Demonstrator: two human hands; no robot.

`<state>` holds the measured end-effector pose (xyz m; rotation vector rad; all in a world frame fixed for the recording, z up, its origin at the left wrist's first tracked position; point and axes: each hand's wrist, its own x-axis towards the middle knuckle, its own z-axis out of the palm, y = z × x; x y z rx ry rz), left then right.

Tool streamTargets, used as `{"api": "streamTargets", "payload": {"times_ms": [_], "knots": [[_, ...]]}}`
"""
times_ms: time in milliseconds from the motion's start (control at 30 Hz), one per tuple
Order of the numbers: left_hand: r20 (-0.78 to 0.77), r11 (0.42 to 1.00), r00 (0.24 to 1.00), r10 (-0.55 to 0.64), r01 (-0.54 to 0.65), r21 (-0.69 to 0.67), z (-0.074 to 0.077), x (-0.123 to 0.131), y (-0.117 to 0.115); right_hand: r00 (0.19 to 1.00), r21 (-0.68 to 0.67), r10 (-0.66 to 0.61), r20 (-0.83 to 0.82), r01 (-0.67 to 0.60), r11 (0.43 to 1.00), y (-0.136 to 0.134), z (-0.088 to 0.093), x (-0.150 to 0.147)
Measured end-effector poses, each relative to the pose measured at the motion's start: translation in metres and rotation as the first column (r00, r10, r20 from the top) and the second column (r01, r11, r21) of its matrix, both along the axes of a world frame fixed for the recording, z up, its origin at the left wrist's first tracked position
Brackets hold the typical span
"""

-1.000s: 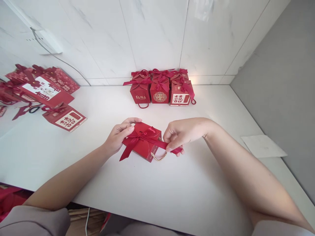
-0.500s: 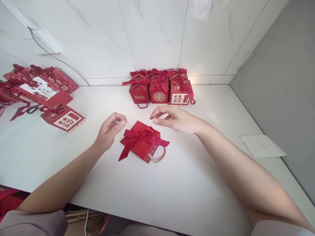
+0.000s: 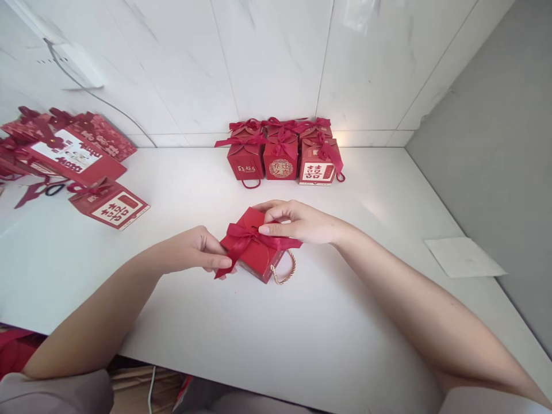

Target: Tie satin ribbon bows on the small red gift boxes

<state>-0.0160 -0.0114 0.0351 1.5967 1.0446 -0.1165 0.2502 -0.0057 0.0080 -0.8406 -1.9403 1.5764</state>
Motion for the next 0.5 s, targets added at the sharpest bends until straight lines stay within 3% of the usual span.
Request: {"api": "streamTargets", "payload": {"times_ms": [167, 500], "knots": [[0.12, 0.984, 0.978, 0.17, -0.175, 0.033, -0.012, 0.002, 0.004, 0.994, 0.012, -0.103, -0.022, 0.103, 0.995, 0.003, -0.001, 0.002], [0.234, 0.992, 0.967, 0.102, -0.117, 0.053, -0.016, -0.008, 0.018, 0.98, -0.054, -0.188, -0.062, 0.184, 0.981, 0.009, -0.009, 0.002]]}}
